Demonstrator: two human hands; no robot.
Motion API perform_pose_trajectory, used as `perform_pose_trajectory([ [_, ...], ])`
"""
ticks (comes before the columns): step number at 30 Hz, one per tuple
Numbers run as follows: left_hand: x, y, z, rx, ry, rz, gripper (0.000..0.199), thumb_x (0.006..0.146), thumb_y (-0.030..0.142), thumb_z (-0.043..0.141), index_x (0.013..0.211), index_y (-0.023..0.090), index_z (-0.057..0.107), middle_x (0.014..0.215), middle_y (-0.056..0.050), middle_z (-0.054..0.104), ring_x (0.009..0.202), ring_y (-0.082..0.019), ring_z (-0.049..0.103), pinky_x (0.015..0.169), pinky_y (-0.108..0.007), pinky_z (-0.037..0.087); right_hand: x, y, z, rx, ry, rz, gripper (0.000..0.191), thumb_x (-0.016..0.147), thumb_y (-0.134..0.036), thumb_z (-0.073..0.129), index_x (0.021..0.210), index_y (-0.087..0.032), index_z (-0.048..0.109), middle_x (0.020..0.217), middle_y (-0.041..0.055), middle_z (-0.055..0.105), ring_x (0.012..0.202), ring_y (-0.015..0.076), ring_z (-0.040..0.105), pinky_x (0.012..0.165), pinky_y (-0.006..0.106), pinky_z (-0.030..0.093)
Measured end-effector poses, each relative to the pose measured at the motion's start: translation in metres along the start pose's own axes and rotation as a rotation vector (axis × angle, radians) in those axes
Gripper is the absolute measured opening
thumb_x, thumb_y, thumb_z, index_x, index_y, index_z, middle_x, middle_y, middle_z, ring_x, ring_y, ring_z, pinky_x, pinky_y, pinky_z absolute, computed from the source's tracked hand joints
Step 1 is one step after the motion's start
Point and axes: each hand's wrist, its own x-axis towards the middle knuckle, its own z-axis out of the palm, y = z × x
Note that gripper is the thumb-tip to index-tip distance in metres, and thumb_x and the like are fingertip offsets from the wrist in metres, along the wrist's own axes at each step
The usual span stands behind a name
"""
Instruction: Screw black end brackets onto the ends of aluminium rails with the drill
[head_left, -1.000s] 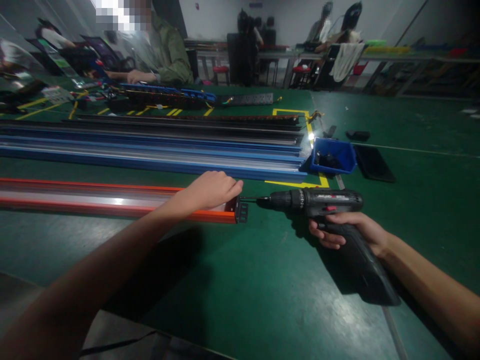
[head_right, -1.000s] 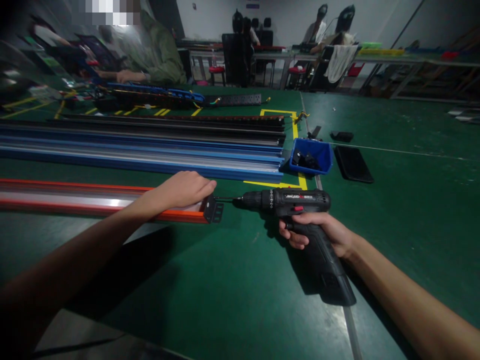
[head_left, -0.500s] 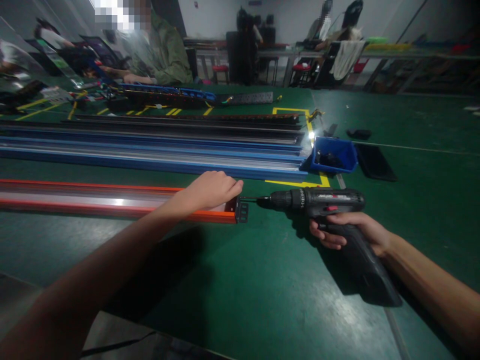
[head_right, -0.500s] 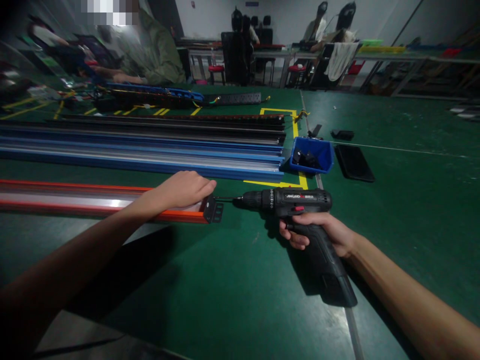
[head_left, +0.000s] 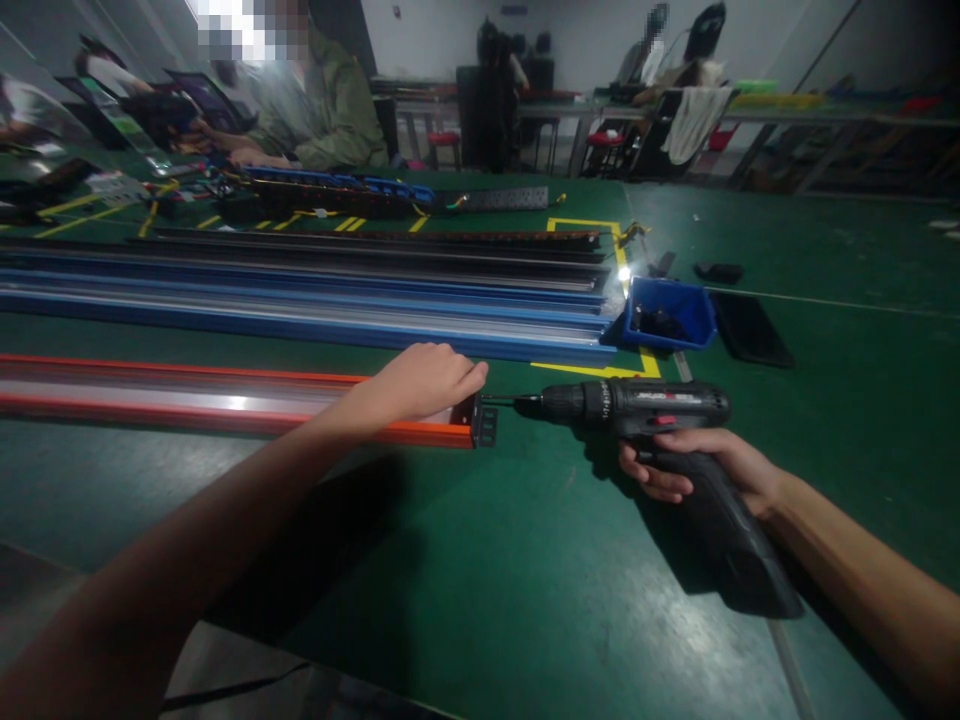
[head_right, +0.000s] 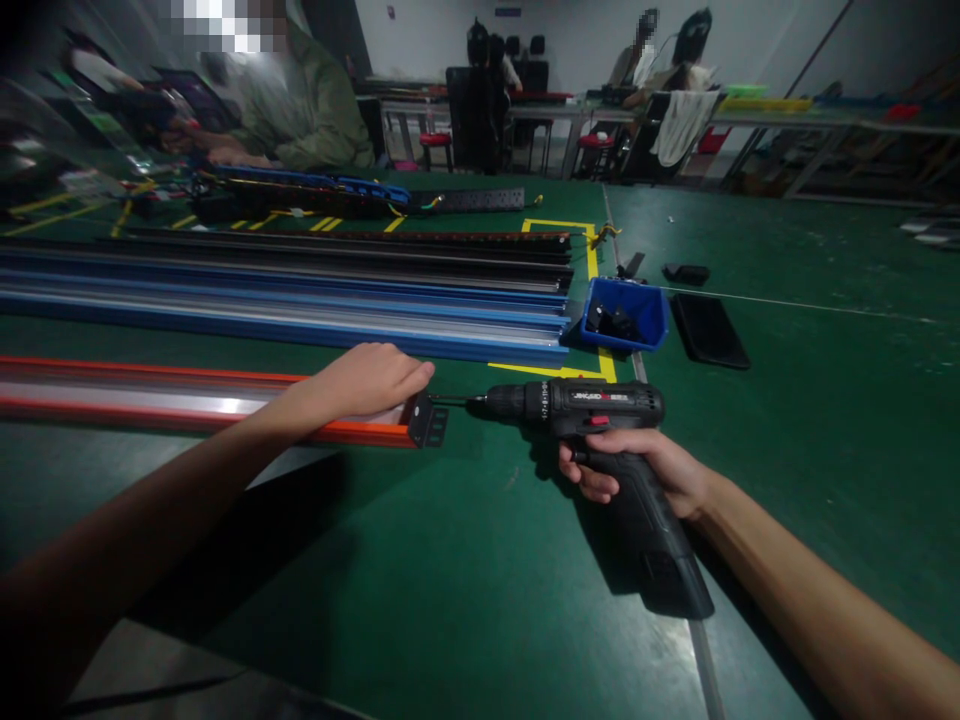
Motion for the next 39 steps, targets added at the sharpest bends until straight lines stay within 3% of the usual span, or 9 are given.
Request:
perform_pose_trajectory([
  [6,0.0007,-0.0001,0.0017,-0.05,-0.011,-0.037,0.042,0.108,0.031,0.034,0.114,0.017,0.073,0.079,-0.011,0.076,0.069,-0.026,0.071,0.06,-0.033,0.043,-0.0002,0.0015,-0.001,-0.017,0.012,-0.008,0.029,0.096,-0.024,0.068,0.11,0.0,0.076,0.093,0.0144,0.071,0.058,0.0062,0.057,0.063,0.021,0.056],
  [18,-0.0028,0.0018,-0.001,0.053,0.006,0.04,0.035,0.102,0.018,0.041,0.122,0.014,0.069,0.086,-0.011,0.075,0.072,-0.025,0.07,0.058,-0.031,0.042,0.0,0.0019,0.0026,-0.069,0.021,0.0,0.023,0.095,-0.023,0.07,0.101,-0.001,0.077,0.085,0.0097,0.068,0.055,0.0041,0.051,0.06,0.018,0.053],
  [24,-0.0029,0.001,0.0006,0.054,0.02,0.056,0.038,0.101,0.018,0.038,0.122,0.013,0.069,0.086,-0.013,0.075,0.072,-0.029,0.071,0.058,-0.034,0.044,-0.0005,0.0028,0.0011,-0.07,0.032,-0.006,0.022,0.094,-0.022,0.071,0.101,-0.002,0.076,0.085,0.0093,0.067,0.054,0.0042,0.05,0.058,0.018,0.051],
  [39,-0.0028,0.0025,-0.0029,0.034,-0.018,0.023,0.037,0.103,0.02,0.038,0.12,0.016,0.07,0.087,-0.011,0.076,0.073,-0.025,0.071,0.062,-0.031,0.045,-0.0006,0.0008,0.0058,-0.079,0.024,0.005,0.02,0.095,-0.023,0.072,0.099,-0.004,0.076,0.081,0.0058,0.065,0.052,0.0036,0.047,0.06,0.018,0.054],
])
